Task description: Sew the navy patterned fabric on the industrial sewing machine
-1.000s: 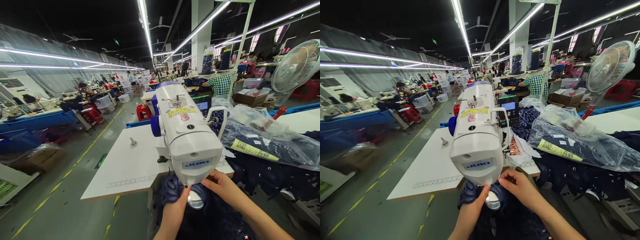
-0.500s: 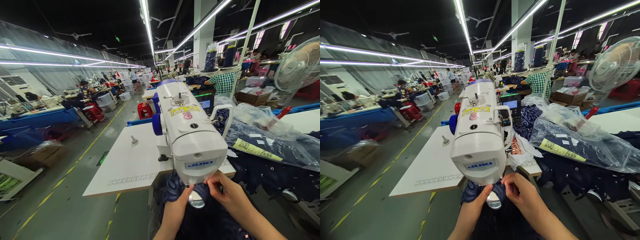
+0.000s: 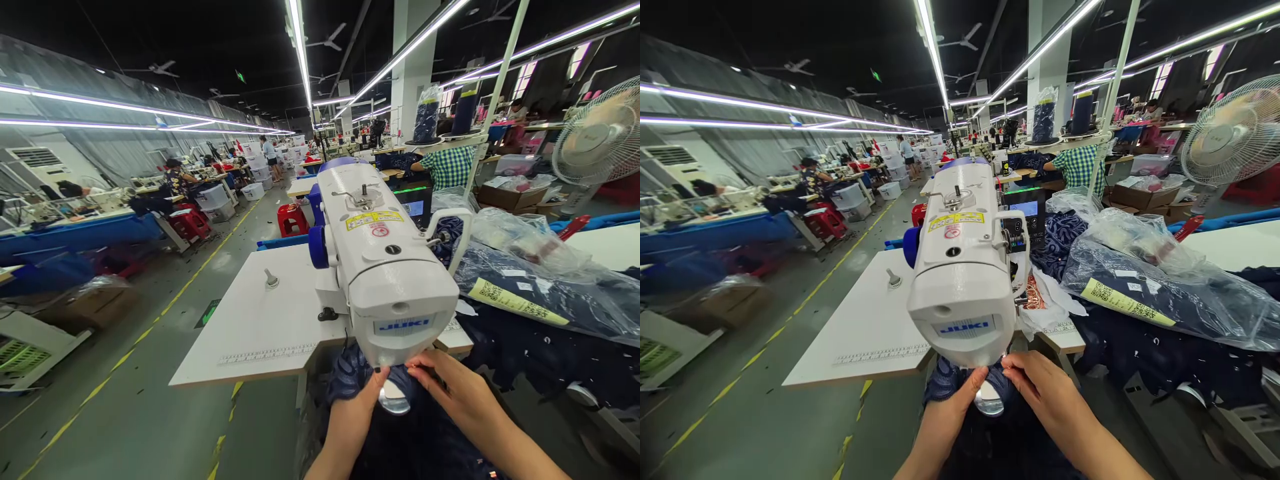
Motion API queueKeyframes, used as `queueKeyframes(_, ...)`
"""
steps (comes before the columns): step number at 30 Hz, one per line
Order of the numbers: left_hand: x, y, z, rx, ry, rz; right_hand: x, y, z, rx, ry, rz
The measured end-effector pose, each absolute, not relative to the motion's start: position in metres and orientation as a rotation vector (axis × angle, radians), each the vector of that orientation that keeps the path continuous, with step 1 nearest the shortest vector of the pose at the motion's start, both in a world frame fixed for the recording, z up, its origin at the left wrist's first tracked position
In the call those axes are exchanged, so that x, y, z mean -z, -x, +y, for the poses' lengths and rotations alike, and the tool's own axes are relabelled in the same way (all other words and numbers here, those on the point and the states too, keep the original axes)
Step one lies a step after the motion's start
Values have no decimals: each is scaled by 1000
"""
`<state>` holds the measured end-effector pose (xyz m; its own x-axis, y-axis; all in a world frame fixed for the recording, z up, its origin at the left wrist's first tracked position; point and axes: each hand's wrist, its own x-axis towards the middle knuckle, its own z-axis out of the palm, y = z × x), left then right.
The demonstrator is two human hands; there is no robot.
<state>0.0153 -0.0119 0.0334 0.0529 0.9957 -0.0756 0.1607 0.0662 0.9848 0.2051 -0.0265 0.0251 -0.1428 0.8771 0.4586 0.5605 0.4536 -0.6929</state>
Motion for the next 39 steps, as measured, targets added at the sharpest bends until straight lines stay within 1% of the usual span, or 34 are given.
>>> queueKeyframes(4, -34, -16, -8, -1011, -1372, 1324, -26, -203, -22, -322, 1128, -1895)
queueKeyframes(10, -43, -16, -6, -1046, -1551, 1436, -16, -197, -12, -310, 1145, -1856)
queueKeyframes(15, -48, -17, -6, -1033, -1646, 1440, -12, -197, -11, -166, 1057, -1973)
queueKeyframes(20, -48, -19, -3, -1025, -1653, 1455, -16, -197, -11, -16, 1001, -2056)
queueKeyframes(25, -45, -19, -1, -1035, -1593, 1376, -23, -197, -13, -2, 978, -2098)
queueKeyframes(32, -50, -16, 1, -966, -1560, 1386, -8, -199, -12, 103, 907, -2122)
queueKeyframes(34, -49, -15, 0, -936, -1539, 1404, -5, -199, -12, 90, 904, -2115)
queueKeyframes(36, -47, -14, -1, -908, -1479, 1440, -6, -197, -11, 0, 930, -2089)
queueKeyframes(39, -45, -13, -2, -882, -1434, 1464, -14, -196, -5, -309, 1110, -1940)
